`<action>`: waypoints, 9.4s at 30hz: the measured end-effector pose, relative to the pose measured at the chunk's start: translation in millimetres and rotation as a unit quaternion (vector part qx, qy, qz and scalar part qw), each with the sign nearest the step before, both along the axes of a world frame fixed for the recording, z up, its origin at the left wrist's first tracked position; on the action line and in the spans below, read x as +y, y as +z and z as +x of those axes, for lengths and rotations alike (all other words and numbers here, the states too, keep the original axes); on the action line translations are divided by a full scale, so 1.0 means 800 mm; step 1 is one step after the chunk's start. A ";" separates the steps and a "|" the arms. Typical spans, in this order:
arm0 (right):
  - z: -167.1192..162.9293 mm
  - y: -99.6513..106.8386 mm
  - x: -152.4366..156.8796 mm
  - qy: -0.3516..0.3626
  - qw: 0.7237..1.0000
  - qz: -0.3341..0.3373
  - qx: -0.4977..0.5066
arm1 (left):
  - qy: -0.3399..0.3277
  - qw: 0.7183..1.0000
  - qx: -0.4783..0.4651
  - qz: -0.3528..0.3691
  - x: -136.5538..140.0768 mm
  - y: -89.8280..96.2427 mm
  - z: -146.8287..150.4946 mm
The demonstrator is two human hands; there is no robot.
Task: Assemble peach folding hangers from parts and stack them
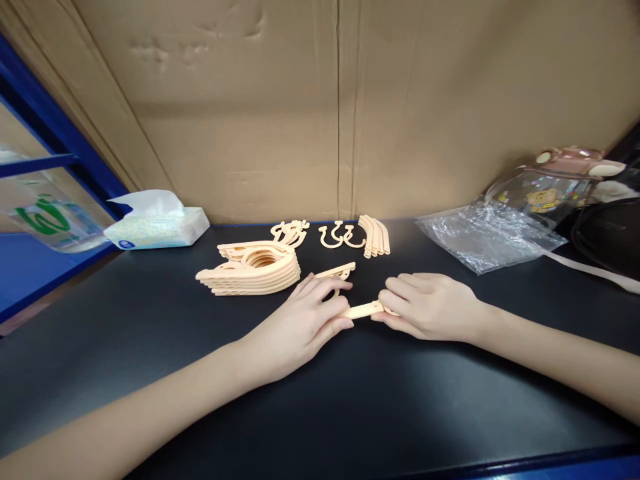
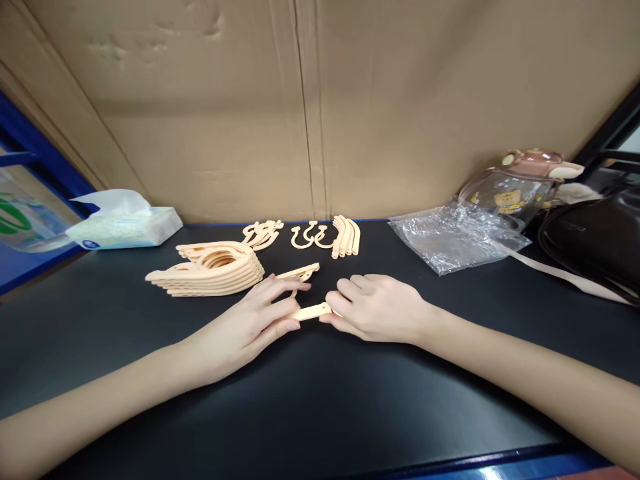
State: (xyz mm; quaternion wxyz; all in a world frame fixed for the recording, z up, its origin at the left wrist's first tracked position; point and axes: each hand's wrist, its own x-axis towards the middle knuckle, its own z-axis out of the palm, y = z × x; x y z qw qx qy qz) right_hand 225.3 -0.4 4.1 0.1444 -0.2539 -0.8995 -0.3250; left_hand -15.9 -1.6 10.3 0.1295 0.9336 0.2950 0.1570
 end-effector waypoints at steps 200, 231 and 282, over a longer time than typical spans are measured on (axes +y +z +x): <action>0.005 -0.010 0.010 -0.022 0.938 -0.330 0.105 | 0.204 0.975 0.084 -0.017 0.059 0.090 -0.130; 0.006 -0.012 0.010 -0.007 0.940 -0.318 0.121 | 0.211 0.973 0.087 -0.021 0.057 0.091 -0.128; 0.019 0.040 0.153 -0.414 0.831 -0.316 0.195 | 0.103 0.989 0.102 0.024 0.012 -0.012 0.015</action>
